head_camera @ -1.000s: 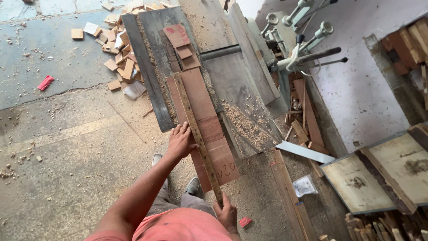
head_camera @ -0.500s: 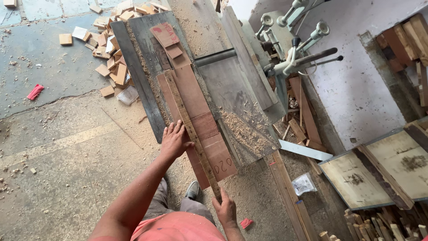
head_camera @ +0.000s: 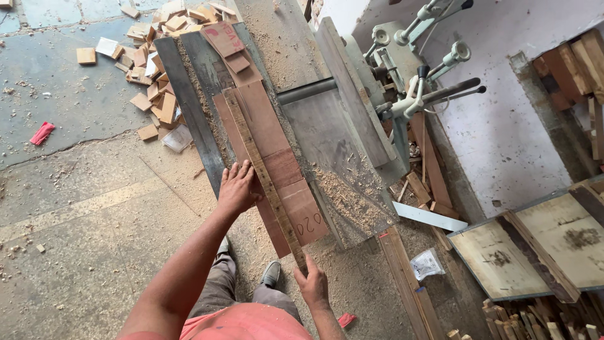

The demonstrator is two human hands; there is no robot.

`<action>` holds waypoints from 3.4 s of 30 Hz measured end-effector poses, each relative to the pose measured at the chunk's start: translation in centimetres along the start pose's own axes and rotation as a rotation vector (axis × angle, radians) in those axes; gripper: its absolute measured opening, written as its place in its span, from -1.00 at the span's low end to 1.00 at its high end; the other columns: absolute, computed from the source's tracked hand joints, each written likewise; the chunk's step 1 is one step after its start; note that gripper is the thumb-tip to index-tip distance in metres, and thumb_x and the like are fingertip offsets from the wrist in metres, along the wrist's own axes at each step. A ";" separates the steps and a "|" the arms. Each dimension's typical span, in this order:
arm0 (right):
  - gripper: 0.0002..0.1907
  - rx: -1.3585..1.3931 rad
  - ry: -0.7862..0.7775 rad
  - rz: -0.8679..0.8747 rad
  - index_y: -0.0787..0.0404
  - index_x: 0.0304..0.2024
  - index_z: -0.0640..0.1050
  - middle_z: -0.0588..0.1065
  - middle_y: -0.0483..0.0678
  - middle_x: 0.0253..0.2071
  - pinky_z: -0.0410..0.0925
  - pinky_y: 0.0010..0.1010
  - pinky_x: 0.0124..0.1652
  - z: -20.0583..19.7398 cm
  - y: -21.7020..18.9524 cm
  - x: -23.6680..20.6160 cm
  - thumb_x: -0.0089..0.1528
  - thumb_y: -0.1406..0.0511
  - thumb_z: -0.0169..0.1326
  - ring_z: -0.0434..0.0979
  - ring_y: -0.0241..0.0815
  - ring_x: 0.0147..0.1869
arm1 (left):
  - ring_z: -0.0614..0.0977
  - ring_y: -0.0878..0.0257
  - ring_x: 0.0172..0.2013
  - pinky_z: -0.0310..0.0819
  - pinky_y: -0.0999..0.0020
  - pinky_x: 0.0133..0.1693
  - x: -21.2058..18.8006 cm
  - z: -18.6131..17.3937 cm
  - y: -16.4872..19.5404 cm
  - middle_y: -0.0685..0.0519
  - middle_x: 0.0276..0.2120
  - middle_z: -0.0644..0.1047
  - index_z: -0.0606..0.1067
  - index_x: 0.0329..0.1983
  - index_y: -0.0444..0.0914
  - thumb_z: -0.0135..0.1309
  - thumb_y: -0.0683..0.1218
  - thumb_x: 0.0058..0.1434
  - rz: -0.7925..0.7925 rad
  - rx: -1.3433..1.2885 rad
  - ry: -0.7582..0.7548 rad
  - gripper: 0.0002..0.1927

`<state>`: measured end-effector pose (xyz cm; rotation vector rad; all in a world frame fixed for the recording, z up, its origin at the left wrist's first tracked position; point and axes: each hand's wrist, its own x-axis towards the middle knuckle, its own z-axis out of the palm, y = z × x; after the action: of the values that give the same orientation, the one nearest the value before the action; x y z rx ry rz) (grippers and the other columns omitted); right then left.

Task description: The person uses a table saw to cut a large plywood sheet into smaller rectangular pieces. They guide the sheet through the saw blade, then handle and stack the cut pieces on the table.

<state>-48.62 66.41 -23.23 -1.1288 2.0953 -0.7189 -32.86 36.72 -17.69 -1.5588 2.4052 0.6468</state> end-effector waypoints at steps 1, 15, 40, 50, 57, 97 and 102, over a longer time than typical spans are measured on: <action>-0.50 0.018 -0.001 -0.012 0.25 0.13 0.51 0.63 0.13 -0.23 0.50 -0.17 -0.18 0.1 -0.4 0.4 0.19 0.18 0.19 0.70 0.06 -0.17 | -0.13 0.09 0.53 -0.37 0.04 0.47 0.3 -0.3 -0.3 0.09 0.56 -0.06 0.00 0.56 -0.12 0.34 0.30 0.02 0.013 0.016 0.023 0.16; -0.58 -0.017 -0.028 -0.016 0.28 0.07 0.52 0.61 0.07 -0.26 0.54 -0.24 -0.25 2.2 -5.4 8.1 0.23 0.18 0.16 0.68 -0.05 -0.22 | -0.09 0.12 0.53 -0.36 0.06 0.48 6.2 -5.0 -4.1 0.18 0.56 -0.03 0.03 0.56 -0.04 0.41 0.22 -0.05 -0.013 -0.022 0.060 0.18; -0.45 -0.374 0.257 -0.012 0.34 0.11 0.53 0.60 0.16 -0.05 0.53 -0.18 -0.17 6.3 -6.5 7.8 0.23 0.08 0.21 0.65 0.10 -0.08 | 0.02 0.06 0.51 -0.33 -0.06 0.45 12.0 -8.5 -10.5 0.21 0.54 0.06 0.12 0.55 -0.02 0.40 0.25 -0.06 0.028 -0.029 0.114 0.13; -0.65 -0.478 0.159 -0.157 0.24 -0.09 0.59 0.58 0.02 -0.27 0.50 -0.25 -0.30 5.4 -7.2 11.8 0.22 0.14 0.26 0.63 -0.06 -0.23 | 0.01 0.07 0.50 -0.31 -0.09 0.44 14.1 -9.8 -10.4 0.22 0.54 0.03 0.09 0.56 0.01 0.37 0.30 -0.05 -0.027 0.034 0.072 0.14; -0.70 -0.467 0.241 -0.227 0.23 -0.23 0.60 0.51 0.01 -0.27 0.46 -0.23 -0.19 6.3 -11.2 15.4 0.15 0.16 0.31 0.54 -0.04 -0.15 | 0.04 0.06 0.50 -0.23 -0.15 0.42 18.1 -11.3 -12.5 0.23 0.54 0.05 0.13 0.54 0.02 0.41 0.28 -0.10 -0.040 0.032 0.093 0.15; -0.89 -0.448 0.375 -0.255 0.21 -0.32 0.49 0.50 0.03 -0.31 0.47 -0.17 -0.22 15.9 -22.8 27.9 0.28 0.35 0.15 0.57 0.06 -0.18 | 0.00 0.01 0.50 -0.30 -0.28 0.40 31.8 -18.8 -23.4 0.27 0.54 0.04 0.09 0.56 0.10 0.44 0.32 -0.16 -0.011 -0.005 0.045 0.22; -0.90 -0.390 0.378 -0.274 0.30 -0.19 0.55 0.55 0.09 -0.23 0.50 -0.26 -0.22 16.3 -23.6 26.0 0.31 0.36 0.15 0.61 0.03 -0.16 | 0.02 -0.03 0.49 -0.27 -0.31 0.39 33.5 -19.0 -25.2 0.27 0.53 0.07 0.13 0.55 0.10 0.45 0.29 -0.15 0.003 -0.004 0.053 0.19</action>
<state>-35.37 30.02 -24.06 -1.6203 2.5009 -0.7091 -22.96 -8.09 -20.47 -1.5943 2.4461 0.6190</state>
